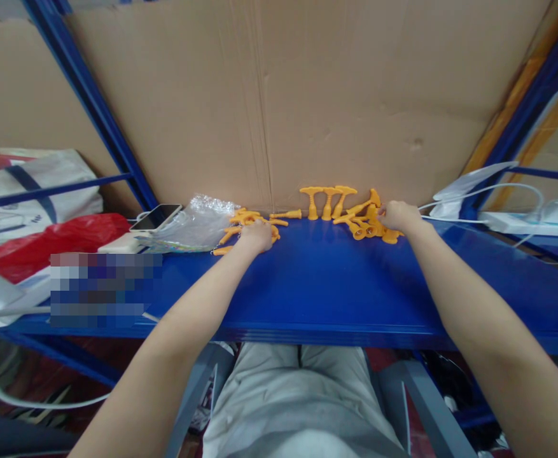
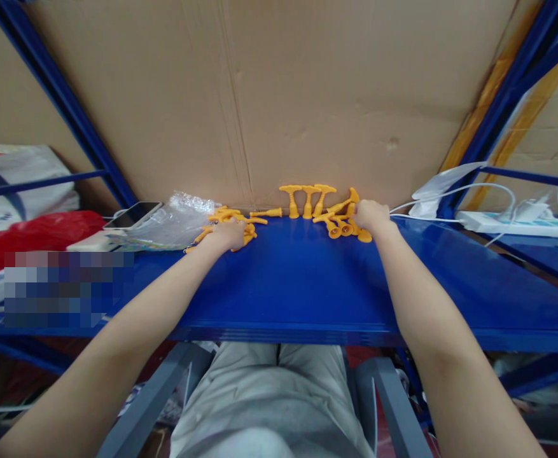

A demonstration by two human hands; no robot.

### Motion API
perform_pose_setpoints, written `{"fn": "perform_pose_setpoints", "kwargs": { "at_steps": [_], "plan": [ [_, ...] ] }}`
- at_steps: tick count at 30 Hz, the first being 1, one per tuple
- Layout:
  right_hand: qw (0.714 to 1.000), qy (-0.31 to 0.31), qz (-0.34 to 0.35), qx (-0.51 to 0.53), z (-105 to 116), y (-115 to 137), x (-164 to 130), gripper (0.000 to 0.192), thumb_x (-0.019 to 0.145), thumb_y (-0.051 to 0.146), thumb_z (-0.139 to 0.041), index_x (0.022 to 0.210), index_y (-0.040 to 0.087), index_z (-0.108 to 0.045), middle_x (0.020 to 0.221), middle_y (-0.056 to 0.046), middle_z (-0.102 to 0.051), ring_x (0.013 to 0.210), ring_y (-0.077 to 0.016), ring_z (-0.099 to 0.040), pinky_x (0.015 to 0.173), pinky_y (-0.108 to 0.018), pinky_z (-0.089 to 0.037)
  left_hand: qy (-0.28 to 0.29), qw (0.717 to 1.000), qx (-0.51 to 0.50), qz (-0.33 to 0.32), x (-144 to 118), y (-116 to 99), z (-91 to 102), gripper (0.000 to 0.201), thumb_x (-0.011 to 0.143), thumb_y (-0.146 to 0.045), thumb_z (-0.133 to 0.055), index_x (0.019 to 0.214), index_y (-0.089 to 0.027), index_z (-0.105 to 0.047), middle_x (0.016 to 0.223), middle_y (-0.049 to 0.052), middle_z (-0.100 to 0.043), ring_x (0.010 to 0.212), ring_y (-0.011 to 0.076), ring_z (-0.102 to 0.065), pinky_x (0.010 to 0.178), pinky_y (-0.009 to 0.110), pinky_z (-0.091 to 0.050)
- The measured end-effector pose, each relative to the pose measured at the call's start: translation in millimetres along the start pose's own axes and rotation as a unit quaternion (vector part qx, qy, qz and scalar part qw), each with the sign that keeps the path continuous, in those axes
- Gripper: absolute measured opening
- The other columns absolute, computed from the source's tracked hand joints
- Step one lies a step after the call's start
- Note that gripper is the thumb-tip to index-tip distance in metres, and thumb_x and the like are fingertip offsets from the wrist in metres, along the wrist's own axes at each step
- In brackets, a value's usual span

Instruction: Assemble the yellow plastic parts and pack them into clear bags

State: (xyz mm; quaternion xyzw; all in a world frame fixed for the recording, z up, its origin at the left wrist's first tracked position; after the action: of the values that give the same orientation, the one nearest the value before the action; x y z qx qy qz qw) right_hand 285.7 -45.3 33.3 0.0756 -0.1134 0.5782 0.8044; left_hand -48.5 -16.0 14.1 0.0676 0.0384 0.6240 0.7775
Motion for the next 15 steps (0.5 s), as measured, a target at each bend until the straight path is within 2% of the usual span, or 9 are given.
{"fn": "perform_pose_setpoints", "kwargs": {
  "at_steps": [4, 8, 15],
  "plan": [
    [1.000, 0.027, 0.008, -0.006, -10.4, -4.4, 3.9, 0.039, 0.084, 0.024, -0.055, 0.121, 0.021, -0.066, 0.122, -0.016, -0.069, 0.113, -0.0322, -0.065, 0.088, -0.044, -0.050, -0.018, 1.000, 0.022, 0.003, 0.0, -9.5, -3.6, 0.055, 0.091, -0.024, -0.047, 0.146, -0.019, -0.046, 0.152, 0.021, -0.044, 0.131, 0.0380, -0.051, 0.103, 0.055, -0.044],
    [0.999, 0.041, -0.003, -0.018, -15.2, -7.9, 6.6, 0.044, 0.081, 0.028, -0.056, 0.123, 0.015, -0.061, 0.118, -0.021, -0.069, 0.108, -0.0343, -0.066, 0.082, -0.044, -0.051, -0.022, 1.000, 0.008, -0.017, -4.1, -16.2, -2.0, 0.057, 0.092, -0.023, -0.043, 0.148, -0.015, -0.044, 0.156, 0.021, -0.037, 0.133, 0.0394, -0.049, 0.105, 0.053, -0.043],
    [0.998, 0.050, -0.028, -0.016, -21.1, -13.5, 7.6, 0.047, 0.080, 0.029, -0.055, 0.125, 0.015, -0.059, 0.115, -0.021, -0.068, 0.107, -0.0349, -0.067, 0.083, -0.045, -0.052, -0.044, 0.998, 0.014, -0.035, -1.7, -12.1, -1.9, 0.051, 0.091, -0.020, -0.044, 0.142, -0.017, -0.052, 0.142, 0.020, -0.056, 0.123, 0.0367, -0.058, 0.096, 0.049, -0.048]
  ]
}}
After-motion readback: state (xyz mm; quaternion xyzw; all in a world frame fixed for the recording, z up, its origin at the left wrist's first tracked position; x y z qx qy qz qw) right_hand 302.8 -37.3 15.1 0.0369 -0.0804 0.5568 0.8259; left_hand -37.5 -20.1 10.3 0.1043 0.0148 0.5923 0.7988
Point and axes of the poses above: each hand's wrist, its own x-axis towards the middle knuckle, its own z-axis out of the back of the hand, y = z × x, the point moved 3 cm from there along x, towards the middle knuckle
